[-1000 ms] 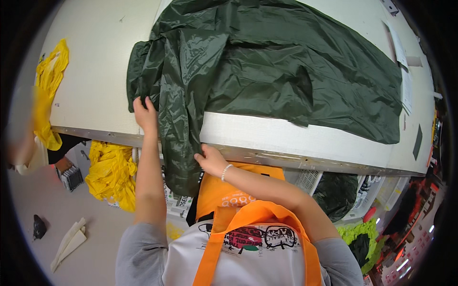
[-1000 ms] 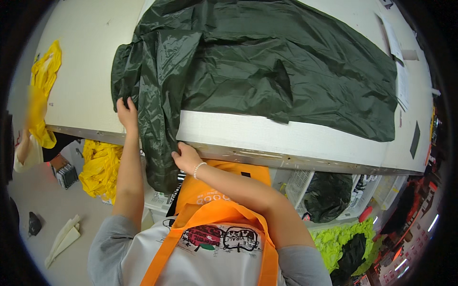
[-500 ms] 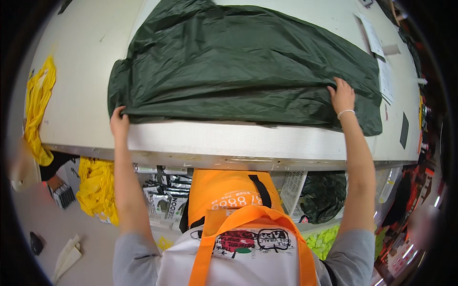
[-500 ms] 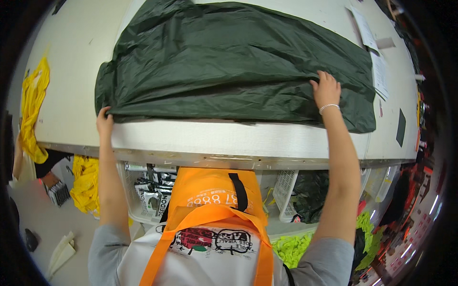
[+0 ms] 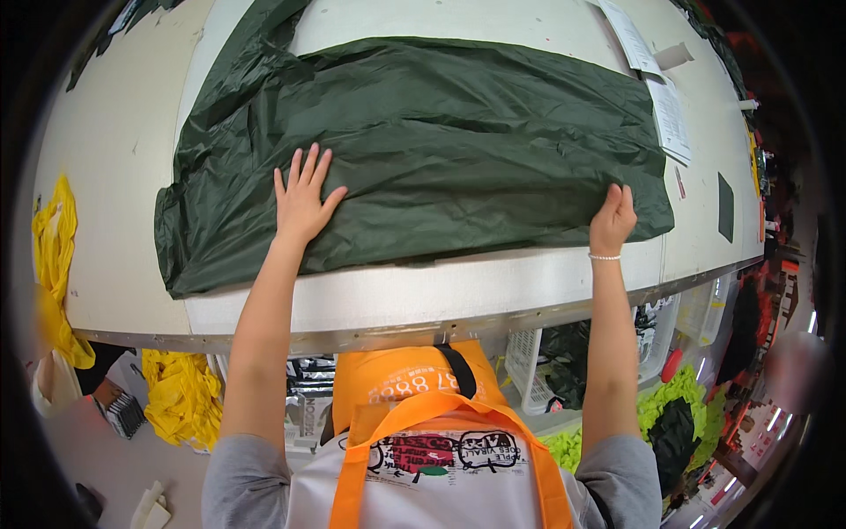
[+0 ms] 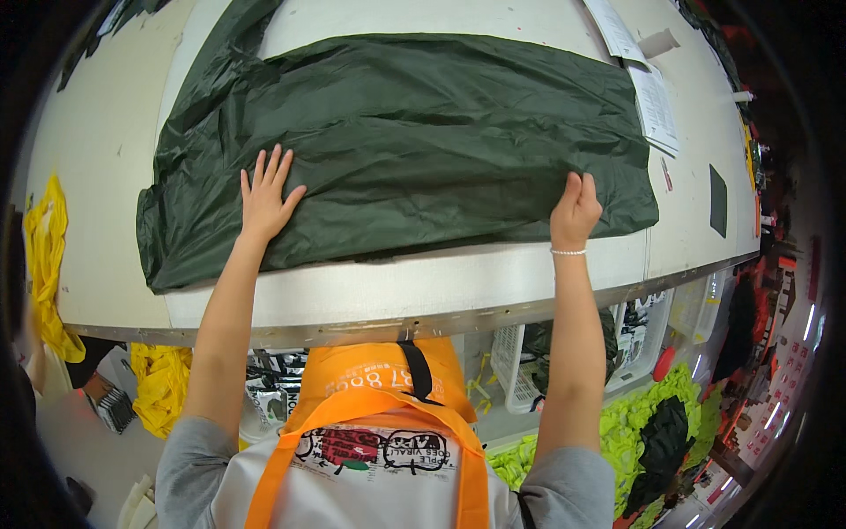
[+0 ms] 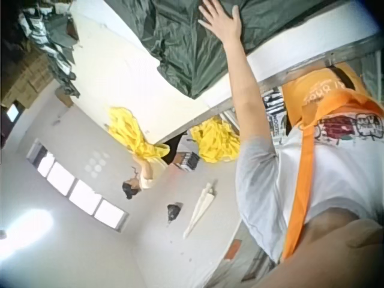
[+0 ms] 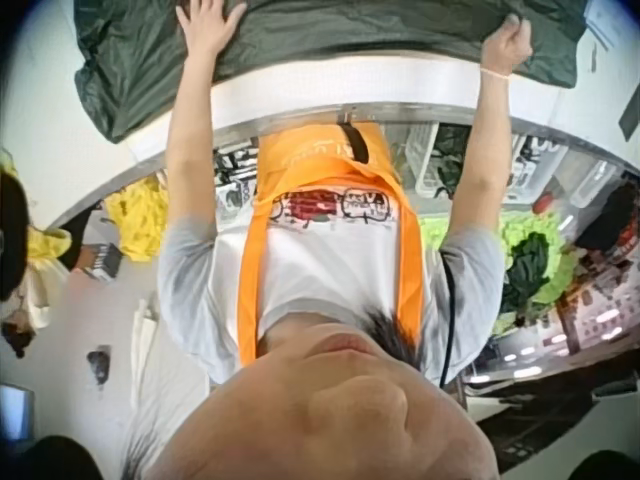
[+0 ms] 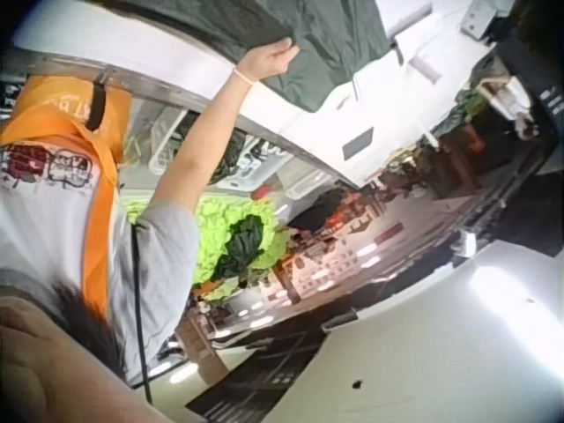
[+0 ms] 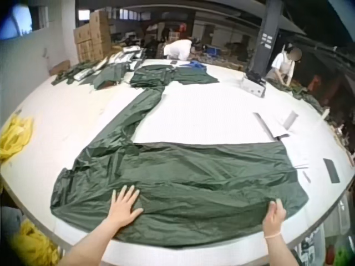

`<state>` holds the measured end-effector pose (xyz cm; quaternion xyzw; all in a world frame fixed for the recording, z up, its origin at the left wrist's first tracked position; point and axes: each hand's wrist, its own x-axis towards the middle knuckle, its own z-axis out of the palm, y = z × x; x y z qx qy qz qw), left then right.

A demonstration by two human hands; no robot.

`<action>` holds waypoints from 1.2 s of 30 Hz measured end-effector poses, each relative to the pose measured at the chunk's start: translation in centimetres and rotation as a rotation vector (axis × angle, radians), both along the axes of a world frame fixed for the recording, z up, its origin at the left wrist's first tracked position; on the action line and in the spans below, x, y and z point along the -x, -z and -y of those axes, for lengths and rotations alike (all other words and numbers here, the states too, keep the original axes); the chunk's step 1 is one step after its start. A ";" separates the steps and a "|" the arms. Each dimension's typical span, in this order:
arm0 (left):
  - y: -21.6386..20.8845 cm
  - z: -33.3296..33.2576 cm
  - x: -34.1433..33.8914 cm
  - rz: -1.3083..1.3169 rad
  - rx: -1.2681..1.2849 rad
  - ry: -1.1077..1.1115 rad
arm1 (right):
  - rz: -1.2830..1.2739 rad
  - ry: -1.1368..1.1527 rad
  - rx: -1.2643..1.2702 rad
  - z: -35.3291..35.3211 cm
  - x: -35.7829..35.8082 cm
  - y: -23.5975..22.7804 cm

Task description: The person unfolds a dark green jacket on a white table, smooths it out, and then folds it in half. They then fold the sleeves inward and fold the jacket in half again, creating a compact bundle.

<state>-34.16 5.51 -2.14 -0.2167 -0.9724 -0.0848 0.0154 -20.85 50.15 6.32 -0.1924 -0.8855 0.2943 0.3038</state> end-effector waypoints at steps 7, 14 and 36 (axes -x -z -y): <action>-0.7 1.4 1.2 0.103 -0.323 0.181 | 0.069 0.140 0.067 -3.2 -1.8 6.1; 0.0 3.3 1.0 -0.020 0.085 0.030 | 0.399 -0.694 -0.452 4.0 7.4 0.5; 1.1 14.4 32.3 0.420 0.181 -0.762 | 1.161 -0.448 -0.592 -9.7 32.4 4.5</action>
